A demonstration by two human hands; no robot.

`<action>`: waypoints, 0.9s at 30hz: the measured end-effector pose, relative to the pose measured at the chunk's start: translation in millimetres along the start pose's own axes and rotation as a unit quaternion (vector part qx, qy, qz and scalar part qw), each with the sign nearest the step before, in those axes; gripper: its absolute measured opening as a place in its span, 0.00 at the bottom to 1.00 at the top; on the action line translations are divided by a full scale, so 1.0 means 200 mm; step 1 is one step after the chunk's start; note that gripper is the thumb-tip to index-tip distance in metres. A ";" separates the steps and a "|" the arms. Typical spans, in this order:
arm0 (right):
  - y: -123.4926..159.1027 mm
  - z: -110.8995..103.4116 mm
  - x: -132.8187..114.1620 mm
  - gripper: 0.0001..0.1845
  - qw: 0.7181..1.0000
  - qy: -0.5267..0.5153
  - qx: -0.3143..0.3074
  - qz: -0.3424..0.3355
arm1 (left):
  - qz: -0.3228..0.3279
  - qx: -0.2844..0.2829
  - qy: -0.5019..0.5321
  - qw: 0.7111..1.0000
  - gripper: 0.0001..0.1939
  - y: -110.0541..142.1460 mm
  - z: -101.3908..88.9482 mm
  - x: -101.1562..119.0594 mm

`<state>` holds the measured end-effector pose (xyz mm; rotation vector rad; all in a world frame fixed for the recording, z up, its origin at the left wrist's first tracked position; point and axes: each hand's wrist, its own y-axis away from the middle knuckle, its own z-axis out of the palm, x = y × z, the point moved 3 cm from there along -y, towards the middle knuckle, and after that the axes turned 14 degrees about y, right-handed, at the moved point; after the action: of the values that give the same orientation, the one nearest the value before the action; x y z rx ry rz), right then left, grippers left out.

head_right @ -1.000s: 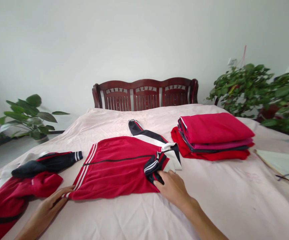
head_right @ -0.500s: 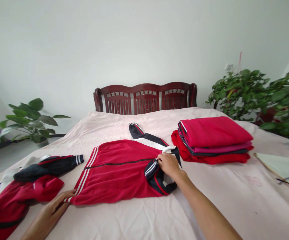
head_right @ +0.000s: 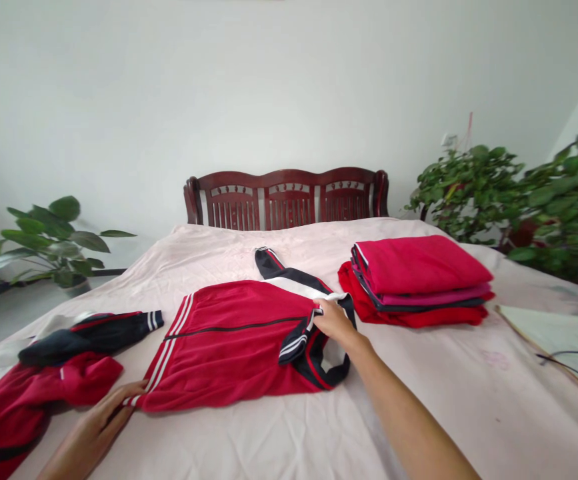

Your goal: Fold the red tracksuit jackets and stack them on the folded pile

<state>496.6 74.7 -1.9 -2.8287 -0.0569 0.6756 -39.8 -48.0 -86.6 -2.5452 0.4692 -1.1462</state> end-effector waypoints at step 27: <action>0.29 -0.13 -0.54 0.28 0.875 -0.455 -0.157 -0.049 | -0.002 0.017 0.005 1.000 0.12 0.00 0.00 0.00</action>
<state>410.3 2.8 55.2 -2.4545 -0.4970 2.0514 -39.3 -48.7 -87.2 -2.5140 0.4437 -1.1595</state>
